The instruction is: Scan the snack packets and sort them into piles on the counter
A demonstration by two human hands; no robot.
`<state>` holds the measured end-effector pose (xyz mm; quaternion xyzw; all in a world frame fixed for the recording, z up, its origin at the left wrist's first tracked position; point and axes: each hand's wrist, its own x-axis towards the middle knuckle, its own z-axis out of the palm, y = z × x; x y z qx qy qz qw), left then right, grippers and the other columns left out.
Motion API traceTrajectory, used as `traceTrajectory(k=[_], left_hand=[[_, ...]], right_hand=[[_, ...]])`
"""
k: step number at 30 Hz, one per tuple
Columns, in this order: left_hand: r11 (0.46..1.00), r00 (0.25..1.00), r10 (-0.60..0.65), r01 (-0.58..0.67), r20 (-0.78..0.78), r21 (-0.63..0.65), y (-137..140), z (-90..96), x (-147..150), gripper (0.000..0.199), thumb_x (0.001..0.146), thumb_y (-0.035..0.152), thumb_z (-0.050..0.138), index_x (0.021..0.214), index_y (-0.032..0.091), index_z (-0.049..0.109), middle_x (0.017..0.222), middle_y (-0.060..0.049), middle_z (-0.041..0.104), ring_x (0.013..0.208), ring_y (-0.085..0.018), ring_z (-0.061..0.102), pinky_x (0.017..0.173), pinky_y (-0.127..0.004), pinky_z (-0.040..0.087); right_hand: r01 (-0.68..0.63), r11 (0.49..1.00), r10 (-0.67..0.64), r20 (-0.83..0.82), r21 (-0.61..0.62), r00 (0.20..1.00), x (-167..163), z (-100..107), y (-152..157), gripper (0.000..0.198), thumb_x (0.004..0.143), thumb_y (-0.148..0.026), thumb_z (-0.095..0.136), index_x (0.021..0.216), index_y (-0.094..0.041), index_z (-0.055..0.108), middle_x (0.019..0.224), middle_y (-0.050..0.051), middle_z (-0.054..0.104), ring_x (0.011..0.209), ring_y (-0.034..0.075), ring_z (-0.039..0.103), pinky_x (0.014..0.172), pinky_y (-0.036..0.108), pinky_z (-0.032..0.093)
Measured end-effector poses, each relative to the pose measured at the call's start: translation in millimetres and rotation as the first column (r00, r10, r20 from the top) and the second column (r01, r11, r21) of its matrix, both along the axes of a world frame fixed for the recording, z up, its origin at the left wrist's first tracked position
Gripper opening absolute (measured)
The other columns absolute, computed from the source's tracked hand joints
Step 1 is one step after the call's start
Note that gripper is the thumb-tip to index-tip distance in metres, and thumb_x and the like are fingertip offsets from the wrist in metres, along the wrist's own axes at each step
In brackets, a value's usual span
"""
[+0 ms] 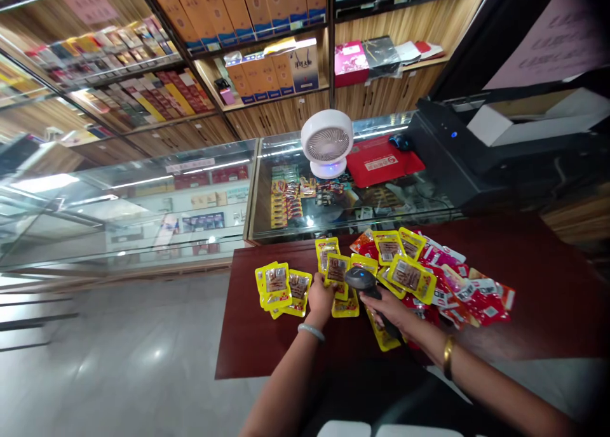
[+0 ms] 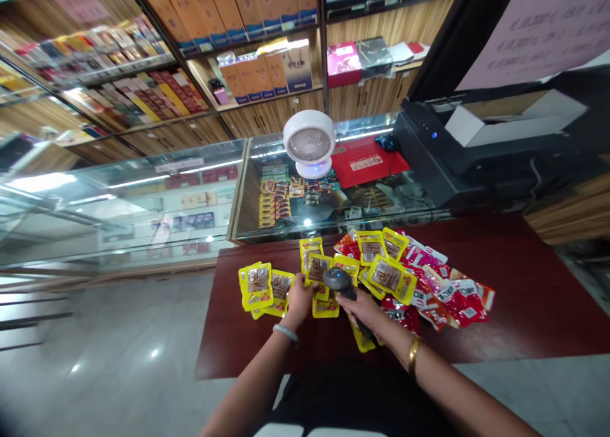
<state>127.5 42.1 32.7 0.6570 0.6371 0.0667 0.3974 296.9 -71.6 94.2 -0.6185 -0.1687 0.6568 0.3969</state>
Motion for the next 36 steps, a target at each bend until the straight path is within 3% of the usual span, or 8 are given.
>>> traceTrajectory(k=[4,10,14,18,22,28,33,36], left_hand=[[0.991,0.976,0.135,-0.129,0.169,-0.042,-9.0,-4.6,-18.9,0.024,0.074,0.028,0.070,0.089,0.022,0.053,0.086,-0.003,0.067,0.080,-0.019,0.064,0.073,-0.027,0.043],[0.974,0.947,0.226,-0.218,0.230,-0.058,-17.8,-7.9,-42.7,0.028,0.072,0.033,0.071,0.090,0.020,0.054,0.085,-0.005,0.067,0.078,-0.021,0.064,0.072,-0.030,0.046],[0.954,0.904,0.296,-0.297,0.309,-0.045,-30.1,-9.4,-75.6,0.029,0.071,0.037,0.071,0.089,0.020,0.056,0.088,-0.005,0.068,0.082,-0.021,0.065,0.076,-0.031,0.048],[0.906,0.869,0.417,-0.422,0.267,-0.041,-48.0,-13.5,-118.9,0.034,0.066,0.040,0.073,0.088,0.020,0.056,0.086,-0.005,0.067,0.080,-0.022,0.065,0.073,-0.032,0.048],[0.824,0.809,0.557,-0.566,0.189,-0.004,-56.7,-19.3,-147.6,0.037,0.067,0.045,0.072,0.087,0.020,0.054,0.083,-0.004,0.065,0.076,-0.022,0.064,0.068,-0.032,0.048],[0.726,0.691,0.650,-0.688,0.315,0.011,-31.9,-17.6,-146.4,0.039,0.068,0.048,0.071,0.087,0.019,0.051,0.081,-0.001,0.063,0.078,-0.019,0.064,0.071,-0.030,0.049],[0.735,0.738,0.651,-0.671,0.178,0.097,-7.7,-7.7,-137.8,0.041,0.070,0.047,0.071,0.092,0.021,0.049,0.085,-0.002,0.062,0.080,-0.021,0.063,0.074,-0.034,0.049],[0.758,0.774,0.632,-0.624,0.020,0.192,-7.7,0.5,-133.9,0.045,0.072,0.047,0.069,0.103,0.021,0.047,0.103,-0.009,0.061,0.101,-0.028,0.061,0.087,-0.041,0.047]], right_hand=[[-0.028,0.999,0.028,0.011,0.022,1.000,-3.1,3.5,6.3,0.040,0.075,-0.053,0.069,0.091,-0.021,0.051,0.052,-0.010,0.046,0.036,0.007,0.038,0.038,0.021,0.030],[-0.112,0.992,0.111,0.027,0.064,0.994,-15.4,-2.5,14.4,0.037,0.078,-0.053,0.067,0.086,-0.022,0.050,0.056,-0.009,0.047,0.036,0.006,0.039,0.038,0.021,0.032],[-0.210,0.976,0.210,0.023,0.051,0.978,-25.4,-9.9,15.0,0.037,0.077,-0.052,0.068,0.089,-0.022,0.052,0.054,-0.010,0.047,0.034,0.007,0.041,0.036,0.021,0.031],[-0.290,0.956,0.290,0.006,0.047,0.957,-37.2,-14.7,15.0,0.034,0.078,-0.050,0.068,0.088,-0.021,0.052,0.051,-0.010,0.047,0.033,0.006,0.039,0.035,0.020,0.031],[-0.340,0.939,0.339,0.026,0.049,0.940,-45.2,-15.3,16.4,0.032,0.078,-0.046,0.068,0.089,-0.021,0.052,0.051,-0.010,0.048,0.032,0.006,0.039,0.035,0.020,0.032],[-0.309,0.951,0.309,0.000,0.033,0.951,-41.8,-8.0,18.0,0.031,0.078,-0.047,0.067,0.088,-0.022,0.052,0.050,-0.010,0.046,0.033,0.006,0.038,0.037,0.021,0.030],[-0.264,0.964,0.264,0.011,0.018,0.964,-33.5,-11.6,15.9,0.035,0.076,-0.050,0.069,0.086,-0.022,0.051,0.052,-0.010,0.047,0.033,0.006,0.039,0.036,0.021,0.029],[-0.245,0.969,0.244,0.008,0.020,0.970,-29.2,-14.8,13.2,0.037,0.075,-0.051,0.069,0.087,-0.022,0.051,0.052,-0.010,0.047,0.032,0.006,0.039,0.035,0.020,0.030]])
